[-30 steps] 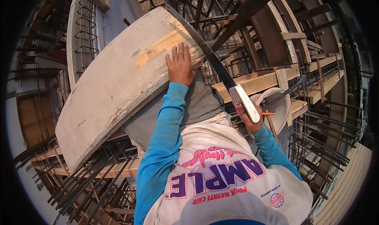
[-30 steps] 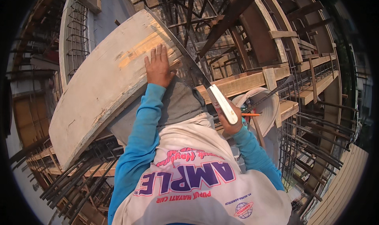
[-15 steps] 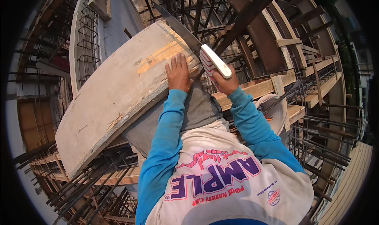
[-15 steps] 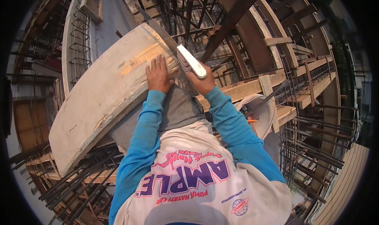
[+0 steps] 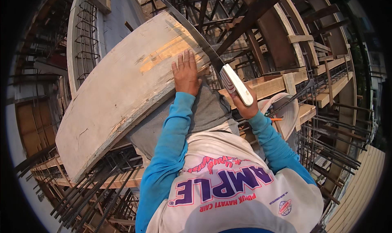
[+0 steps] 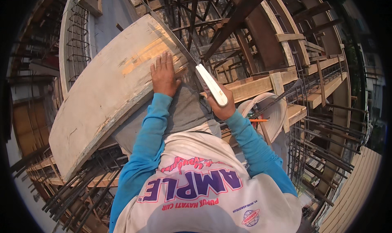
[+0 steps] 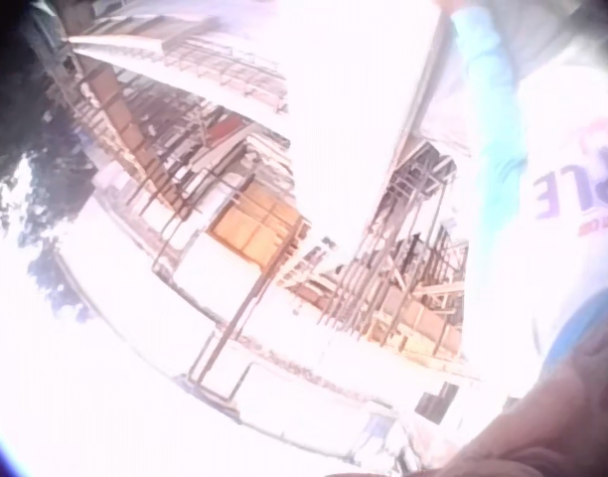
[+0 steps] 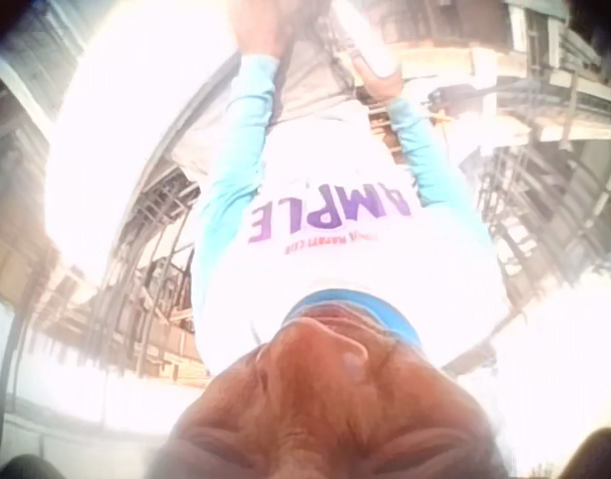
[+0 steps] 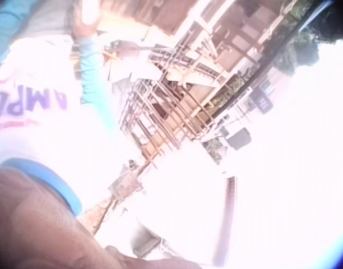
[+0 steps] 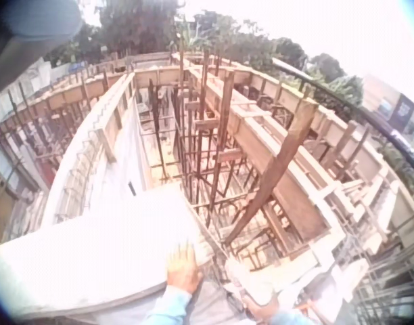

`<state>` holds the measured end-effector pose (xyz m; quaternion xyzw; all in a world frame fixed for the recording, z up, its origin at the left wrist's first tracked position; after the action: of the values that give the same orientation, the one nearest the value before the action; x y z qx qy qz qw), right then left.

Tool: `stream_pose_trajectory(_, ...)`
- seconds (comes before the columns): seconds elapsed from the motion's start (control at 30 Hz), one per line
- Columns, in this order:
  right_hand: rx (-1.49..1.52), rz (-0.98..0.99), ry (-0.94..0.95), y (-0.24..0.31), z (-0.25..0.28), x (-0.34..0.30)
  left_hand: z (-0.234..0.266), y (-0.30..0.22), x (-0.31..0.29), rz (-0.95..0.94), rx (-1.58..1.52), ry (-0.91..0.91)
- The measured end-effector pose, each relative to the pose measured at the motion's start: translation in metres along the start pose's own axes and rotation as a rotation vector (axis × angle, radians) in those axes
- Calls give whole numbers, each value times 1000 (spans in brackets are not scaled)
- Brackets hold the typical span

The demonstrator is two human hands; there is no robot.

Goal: The person measures a wooden board using a tape measure and marks a line on it with a pencil, using a saw as a straight edge.

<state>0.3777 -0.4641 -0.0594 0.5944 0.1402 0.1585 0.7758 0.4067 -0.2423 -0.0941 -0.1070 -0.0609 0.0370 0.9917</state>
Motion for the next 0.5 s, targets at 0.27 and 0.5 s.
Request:
stream_pose_trajectory(0.27,-9,-23,30,5,-4,46,4,0,-4,21,-49,43)
stream_pose_trajectory(0.5,-575,65,121,16,61,-143,3,-2,-13,12,-48,2)
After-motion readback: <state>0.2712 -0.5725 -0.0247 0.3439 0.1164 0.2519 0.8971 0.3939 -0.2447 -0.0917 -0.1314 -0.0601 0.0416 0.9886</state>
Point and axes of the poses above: each hand's wrist, its own x-axis towards the middle knuckle, its own z-axis out of the back of the hand, y = z × x, the point moved 3 cm from there along x, towards the middle knuckle, and after that the axes turned 2 degrees about y, right-handed, at the moved point
